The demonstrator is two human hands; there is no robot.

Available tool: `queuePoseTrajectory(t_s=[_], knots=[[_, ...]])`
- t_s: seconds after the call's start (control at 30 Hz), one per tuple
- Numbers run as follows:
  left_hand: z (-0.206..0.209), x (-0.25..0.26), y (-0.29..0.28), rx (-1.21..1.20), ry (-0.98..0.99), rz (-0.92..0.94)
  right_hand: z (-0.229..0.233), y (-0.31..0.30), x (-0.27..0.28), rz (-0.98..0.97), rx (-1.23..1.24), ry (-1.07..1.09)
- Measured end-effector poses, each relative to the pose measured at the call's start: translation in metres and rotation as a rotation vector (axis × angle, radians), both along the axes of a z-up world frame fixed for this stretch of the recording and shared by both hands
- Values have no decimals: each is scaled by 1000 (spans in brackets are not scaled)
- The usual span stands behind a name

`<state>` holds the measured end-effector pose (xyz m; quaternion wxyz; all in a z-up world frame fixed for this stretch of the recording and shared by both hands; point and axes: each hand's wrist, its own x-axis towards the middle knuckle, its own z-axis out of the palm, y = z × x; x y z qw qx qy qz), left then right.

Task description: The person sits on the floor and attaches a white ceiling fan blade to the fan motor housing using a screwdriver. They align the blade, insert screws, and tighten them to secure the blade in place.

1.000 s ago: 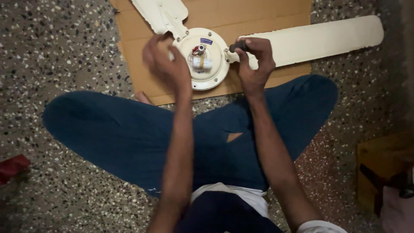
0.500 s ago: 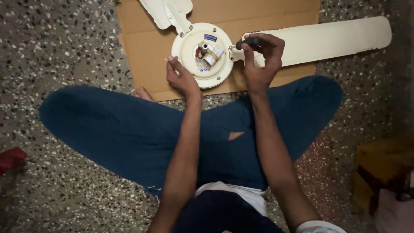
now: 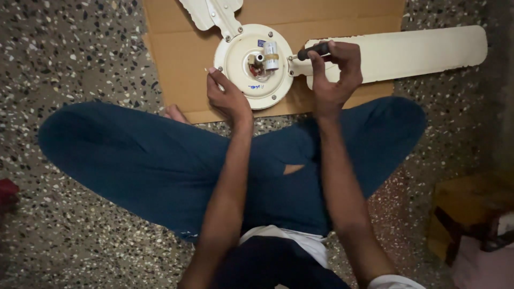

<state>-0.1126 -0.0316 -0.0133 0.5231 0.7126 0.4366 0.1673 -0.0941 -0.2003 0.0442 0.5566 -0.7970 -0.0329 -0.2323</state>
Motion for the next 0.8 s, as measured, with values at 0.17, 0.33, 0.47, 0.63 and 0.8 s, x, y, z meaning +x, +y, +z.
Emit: queuePoseTrajectory(t_s=[0.17,0.33,0.47,0.63,0.8], knots=[[-3,2,0,8,-88,-9,-1,0,3,-24,-26,-28],[-5,3,-1,-10,-35,11,-3,1,3,-12,-23,-13],[-4,3,-1,-9,8,19,-2,-1,2,-6,0,-25],[-6,3,-1,15,4,11,-1,-1,3,18,14,-11],[-10,4,-2,15,11,20,1,1,5,8,-101,-48]])
